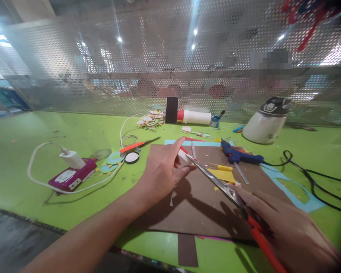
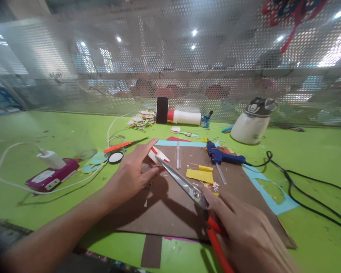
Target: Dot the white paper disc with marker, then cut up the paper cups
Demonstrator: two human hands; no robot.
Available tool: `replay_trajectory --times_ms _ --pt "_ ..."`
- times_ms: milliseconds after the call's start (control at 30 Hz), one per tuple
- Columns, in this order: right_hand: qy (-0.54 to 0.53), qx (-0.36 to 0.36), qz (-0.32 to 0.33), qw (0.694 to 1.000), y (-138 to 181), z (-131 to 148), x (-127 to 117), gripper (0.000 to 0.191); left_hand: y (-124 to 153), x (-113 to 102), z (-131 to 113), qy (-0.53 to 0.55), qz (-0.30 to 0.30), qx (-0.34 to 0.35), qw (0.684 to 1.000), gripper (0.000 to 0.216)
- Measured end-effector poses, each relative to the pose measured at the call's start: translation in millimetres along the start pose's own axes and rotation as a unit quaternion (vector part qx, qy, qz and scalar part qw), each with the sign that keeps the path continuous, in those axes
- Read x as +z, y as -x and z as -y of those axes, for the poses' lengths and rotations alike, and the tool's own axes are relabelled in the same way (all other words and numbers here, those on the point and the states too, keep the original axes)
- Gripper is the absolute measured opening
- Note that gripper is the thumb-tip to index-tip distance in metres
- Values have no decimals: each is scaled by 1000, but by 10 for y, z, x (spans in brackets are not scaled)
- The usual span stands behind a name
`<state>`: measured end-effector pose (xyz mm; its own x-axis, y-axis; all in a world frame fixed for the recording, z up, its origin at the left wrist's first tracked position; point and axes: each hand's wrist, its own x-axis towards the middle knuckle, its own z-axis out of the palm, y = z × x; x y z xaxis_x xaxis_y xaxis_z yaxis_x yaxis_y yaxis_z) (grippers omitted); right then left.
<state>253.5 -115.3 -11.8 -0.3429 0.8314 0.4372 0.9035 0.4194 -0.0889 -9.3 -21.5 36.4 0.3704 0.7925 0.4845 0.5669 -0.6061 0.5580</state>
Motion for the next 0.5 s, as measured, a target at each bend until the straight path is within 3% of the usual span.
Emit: replay_trajectory --times_ms 200,500 --pt "-12 15 8 1000 19 0 -1 49 -11 13 29 -10 -8 10 1000 66" --pt "7 17 14 1000 -10 3 -26 49 0 27 70 -117 -63 83 988 63"
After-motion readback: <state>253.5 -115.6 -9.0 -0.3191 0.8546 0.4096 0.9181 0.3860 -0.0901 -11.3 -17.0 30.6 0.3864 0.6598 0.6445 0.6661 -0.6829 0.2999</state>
